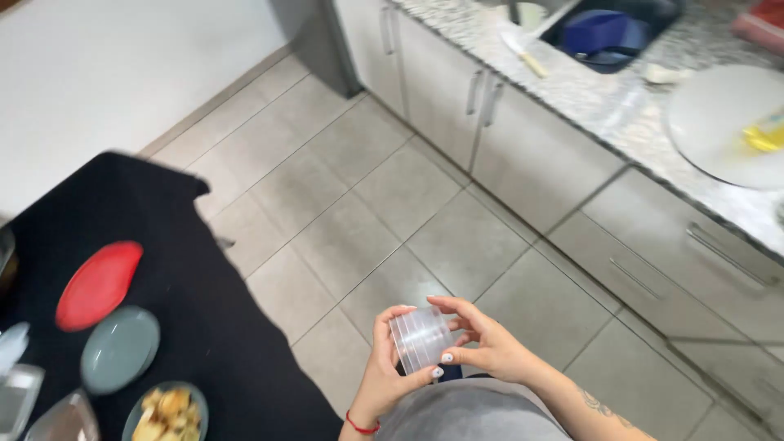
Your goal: The person is preparing food by blending ingredients and portioning them into small cups.
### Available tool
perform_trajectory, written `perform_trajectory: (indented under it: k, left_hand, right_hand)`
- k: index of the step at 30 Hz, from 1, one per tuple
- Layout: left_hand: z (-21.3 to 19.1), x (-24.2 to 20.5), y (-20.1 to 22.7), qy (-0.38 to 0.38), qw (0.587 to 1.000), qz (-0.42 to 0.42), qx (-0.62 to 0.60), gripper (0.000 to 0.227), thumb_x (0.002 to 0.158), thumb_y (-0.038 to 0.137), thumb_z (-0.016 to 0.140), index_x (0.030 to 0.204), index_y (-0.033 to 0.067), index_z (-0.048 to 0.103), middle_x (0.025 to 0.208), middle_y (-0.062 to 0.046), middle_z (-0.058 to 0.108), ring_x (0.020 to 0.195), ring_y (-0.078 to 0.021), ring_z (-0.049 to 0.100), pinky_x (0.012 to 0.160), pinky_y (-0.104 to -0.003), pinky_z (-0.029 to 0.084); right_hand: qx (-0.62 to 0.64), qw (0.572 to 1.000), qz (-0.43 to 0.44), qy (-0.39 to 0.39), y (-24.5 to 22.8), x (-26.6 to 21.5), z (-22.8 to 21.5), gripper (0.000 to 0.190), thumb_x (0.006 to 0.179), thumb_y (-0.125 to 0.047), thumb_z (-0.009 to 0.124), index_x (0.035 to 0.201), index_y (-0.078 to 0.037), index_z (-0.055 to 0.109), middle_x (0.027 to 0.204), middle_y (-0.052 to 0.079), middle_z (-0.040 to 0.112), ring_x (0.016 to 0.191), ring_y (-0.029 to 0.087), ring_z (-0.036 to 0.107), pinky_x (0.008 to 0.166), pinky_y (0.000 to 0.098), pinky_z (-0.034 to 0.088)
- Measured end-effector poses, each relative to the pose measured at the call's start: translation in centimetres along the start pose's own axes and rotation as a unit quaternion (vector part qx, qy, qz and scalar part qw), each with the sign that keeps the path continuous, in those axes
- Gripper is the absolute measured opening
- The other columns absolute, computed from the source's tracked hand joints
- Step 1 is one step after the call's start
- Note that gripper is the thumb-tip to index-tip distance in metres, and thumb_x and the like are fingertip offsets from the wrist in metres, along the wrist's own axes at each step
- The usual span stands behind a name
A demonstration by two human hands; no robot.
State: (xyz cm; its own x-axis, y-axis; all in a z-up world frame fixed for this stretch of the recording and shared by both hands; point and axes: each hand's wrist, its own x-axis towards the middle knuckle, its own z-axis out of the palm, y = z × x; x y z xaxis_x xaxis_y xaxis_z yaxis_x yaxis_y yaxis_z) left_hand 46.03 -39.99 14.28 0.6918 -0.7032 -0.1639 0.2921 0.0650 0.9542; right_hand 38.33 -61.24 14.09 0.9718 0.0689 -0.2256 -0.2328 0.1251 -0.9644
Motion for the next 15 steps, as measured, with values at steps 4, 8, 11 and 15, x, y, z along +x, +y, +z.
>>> perform_trajectory:
  k: [4, 8, 11, 15]
  left_hand:
    - [4.2, 7.3, -0.4, -0.141, 0.990, -0.031, 0.002, 0.094, 0.072, 0.011, 0.089, 0.145, 0.0132, 0.031, 0.145, -0.010, 0.045, 0.136, -0.0240, 0.053, 0.112, -0.042, 0.050]
    - [8.7, 13.4, -0.2, -0.251, 0.960, -0.095, 0.076, 0.096, 0.071, 0.020, 0.091, 0.147, 0.0133, 0.033, 0.141, -0.011, 0.050, 0.129, -0.0242, 0.058, 0.104, -0.040, 0.054]
    - [11.5, 17.3, -1.3, -0.329, 0.931, -0.109, 0.116, 0.099, 0.070, 0.026, 0.091, 0.150, 0.0134, 0.034, 0.138, -0.013, 0.053, 0.123, -0.0241, 0.061, 0.100, -0.038, 0.055]
    - [15.1, 23.2, -2.2, -0.411, 0.899, -0.042, 0.146, 0.094, 0.075, 0.027, 0.091, 0.151, 0.0121, 0.037, 0.144, -0.013, 0.051, 0.128, -0.0225, 0.056, 0.100, -0.039, 0.056]
  right_hand:
    - [0.041, 0.990, -0.007, 0.132, 1.8, -4.4, -4.8, 0.081, 0.080, -0.014, 0.080, 0.153, -0.013, 0.045, 0.145, 0.010, 0.052, 0.119, 0.022, 0.059, 0.097, 0.0362, 0.053]
    - [0.131, 0.954, -0.018, 0.268, 3.7, -7.3, -7.2, 0.079, 0.080, -0.011, 0.078, 0.151, -0.012, 0.044, 0.148, 0.012, 0.053, 0.129, 0.022, 0.058, 0.104, 0.0365, 0.049]
    - [0.179, 0.921, -0.023, 0.345, 4.5, -8.2, -9.4, 0.079, 0.079, -0.010, 0.077, 0.151, -0.012, 0.042, 0.151, 0.012, 0.052, 0.132, 0.023, 0.056, 0.104, 0.0383, 0.048]
    - [0.205, 0.882, -0.029, 0.423, 4.7, -7.8, -13.8, 0.079, 0.081, -0.012, 0.075, 0.152, -0.013, 0.042, 0.151, 0.013, 0.053, 0.131, 0.024, 0.057, 0.105, 0.0401, 0.048]
